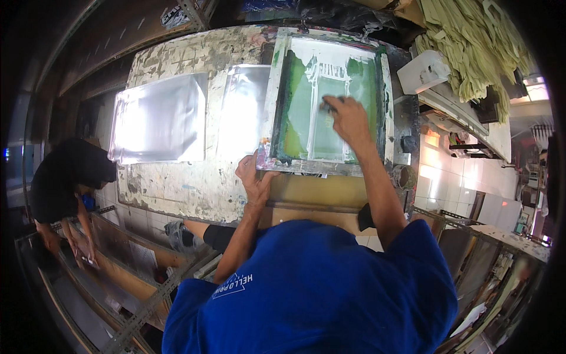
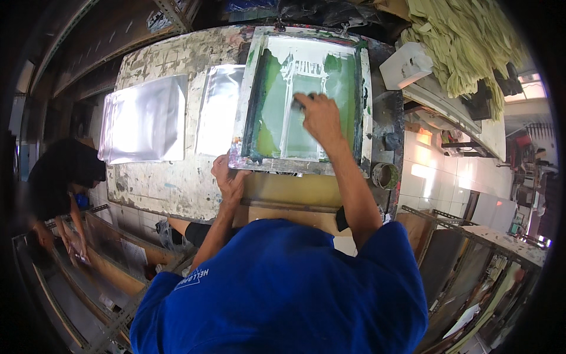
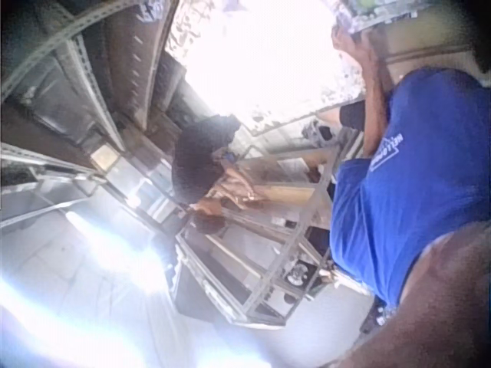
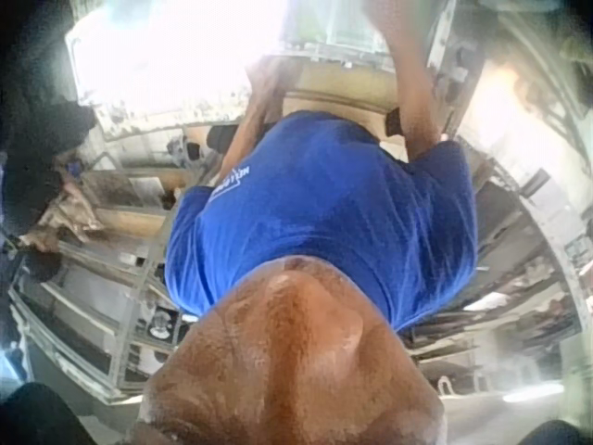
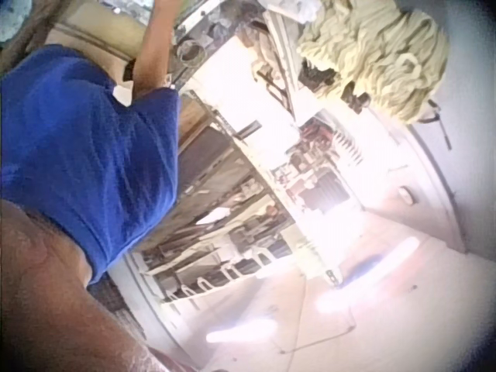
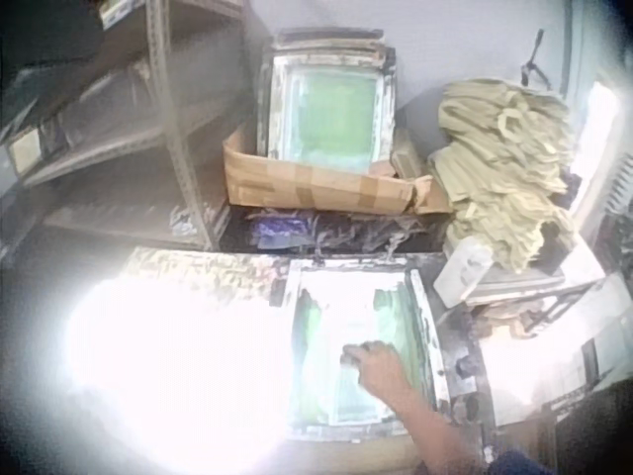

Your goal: The person performs screen printing on plastic sheets, using a squeegee to spread white ink across a mesh frame and then lifting the frame to reveal the printed design.

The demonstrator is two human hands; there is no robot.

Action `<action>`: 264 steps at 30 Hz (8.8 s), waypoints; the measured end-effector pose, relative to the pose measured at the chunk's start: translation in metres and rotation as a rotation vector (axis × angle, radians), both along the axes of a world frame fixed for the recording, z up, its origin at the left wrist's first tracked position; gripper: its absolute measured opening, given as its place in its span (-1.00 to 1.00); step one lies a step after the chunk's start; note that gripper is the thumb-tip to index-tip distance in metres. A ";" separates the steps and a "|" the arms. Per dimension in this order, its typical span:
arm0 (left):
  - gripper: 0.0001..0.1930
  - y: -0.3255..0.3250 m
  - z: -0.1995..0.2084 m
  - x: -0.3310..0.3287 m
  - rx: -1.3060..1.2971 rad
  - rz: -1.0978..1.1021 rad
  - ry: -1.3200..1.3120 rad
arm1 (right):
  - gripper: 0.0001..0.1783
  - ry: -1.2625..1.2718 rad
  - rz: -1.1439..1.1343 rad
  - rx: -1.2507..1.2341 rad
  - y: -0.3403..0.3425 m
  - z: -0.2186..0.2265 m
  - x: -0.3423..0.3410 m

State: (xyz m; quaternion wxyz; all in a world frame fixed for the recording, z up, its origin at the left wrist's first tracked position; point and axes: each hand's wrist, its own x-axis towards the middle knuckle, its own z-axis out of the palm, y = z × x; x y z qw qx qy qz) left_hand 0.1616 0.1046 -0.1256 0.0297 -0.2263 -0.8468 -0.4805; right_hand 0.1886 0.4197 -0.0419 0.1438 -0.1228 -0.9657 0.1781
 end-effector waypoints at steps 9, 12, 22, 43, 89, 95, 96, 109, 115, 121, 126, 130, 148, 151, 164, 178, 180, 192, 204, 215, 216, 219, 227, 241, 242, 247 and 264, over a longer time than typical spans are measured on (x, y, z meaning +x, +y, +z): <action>-0.47 0.049 0.126 -0.041 0.472 0.098 -0.006 | -0.52 0.349 0.029 0.135 -0.050 0.146 0.046; -0.47 0.038 0.110 -0.064 0.276 0.157 0.010 | -0.52 0.455 0.026 0.226 -0.021 0.179 0.014; -0.60 0.008 -0.018 -0.054 -0.655 0.459 0.353 | -0.50 0.455 0.003 0.146 0.004 0.250 -0.026; -0.84 -0.051 0.095 -0.167 0.204 0.473 0.162 | -0.53 0.420 0.022 0.105 0.006 0.255 -0.027; -0.10 -0.002 -0.011 -0.008 -0.263 -0.003 0.139 | -0.11 -0.250 -0.115 -0.011 -0.042 -0.024 0.027; -0.11 -0.004 -0.016 -0.006 -0.240 -0.017 0.166 | -0.17 0.001 -0.161 0.118 0.041 -0.048 -0.045; -0.11 -0.005 -0.017 -0.006 -0.230 -0.022 0.176 | -0.19 0.023 -0.160 0.128 0.053 -0.049 -0.056; -0.16 0.002 -0.003 0.000 -0.108 -0.006 0.026 | -0.53 0.044 -0.062 0.180 0.039 -0.023 -0.040; -0.34 0.010 0.044 0.001 0.022 0.083 0.077 | -0.55 0.110 0.017 0.063 -0.047 0.069 0.051; -0.38 0.055 0.133 -0.041 0.455 0.089 0.074 | -0.53 0.342 0.012 0.154 -0.044 0.158 0.036; -0.48 0.025 0.057 -0.068 -0.101 0.392 0.142 | -0.58 0.427 0.002 0.240 -0.003 0.210 -0.011; -0.51 0.002 -0.007 -0.051 -0.788 0.450 0.147 | -0.56 0.393 -0.008 0.160 0.001 0.244 -0.028; -0.92 0.045 0.117 -0.117 0.005 0.292 0.403 | -0.60 0.396 -0.022 0.016 0.005 0.272 -0.035; -0.90 0.018 0.121 -0.133 0.176 0.331 0.202 | -0.61 0.461 0.027 0.126 0.014 0.262 -0.039; -0.68 -0.221 0.069 -0.185 0.341 0.679 0.179 | -0.64 0.500 -0.027 0.245 0.018 0.251 -0.046; -0.45 -0.289 0.031 -0.198 -0.653 1.335 0.397 | -0.58 0.382 -0.039 0.136 0.011 0.239 -0.032; -0.50 -0.225 0.037 -0.201 -0.399 1.020 0.579 | -0.58 0.377 -0.034 0.184 0.005 0.234 -0.023; 0.03 0.025 0.059 -0.021 0.603 -0.157 -0.634 | -0.67 0.270 -0.068 -0.413 -0.048 0.104 0.044; -0.09 0.001 -0.011 -0.010 -0.188 -0.011 0.162 | -0.13 -0.272 -0.067 0.022 -0.055 -0.018 0.045; -0.14 -0.002 -0.013 -0.006 -0.139 -0.011 0.103 | -0.20 -0.047 -0.164 0.163 0.058 -0.042 -0.060; -0.13 -0.002 -0.012 -0.005 -0.133 -0.011 0.102 | -0.22 -0.011 -0.134 0.099 0.068 -0.043 -0.065; -0.11 -0.001 -0.014 -0.007 -0.122 -0.007 0.139 | -0.40 0.151 -0.059 0.073 0.083 -0.039 -0.072; -0.16 -0.002 -0.014 0.001 -0.048 0.009 0.004 | -0.57 -0.020 -0.065 0.163 0.005 -0.020 -0.006; -0.37 0.044 0.123 -0.059 0.356 0.034 0.110 | -0.63 0.491 0.003 0.280 -0.030 0.167 0.017; -0.40 0.042 0.122 -0.066 0.245 0.042 0.134 | -0.62 0.510 -0.009 0.290 -0.019 0.178 0.007; -0.58 0.012 0.014 -0.056 -0.460 0.441 0.212 | -0.61 0.486 0.006 0.197 -0.004 0.246 -0.025; -0.89 0.053 0.093 -0.076 -0.254 0.347 0.392 | -0.67 0.434 0.022 -0.023 0.013 0.259 -0.044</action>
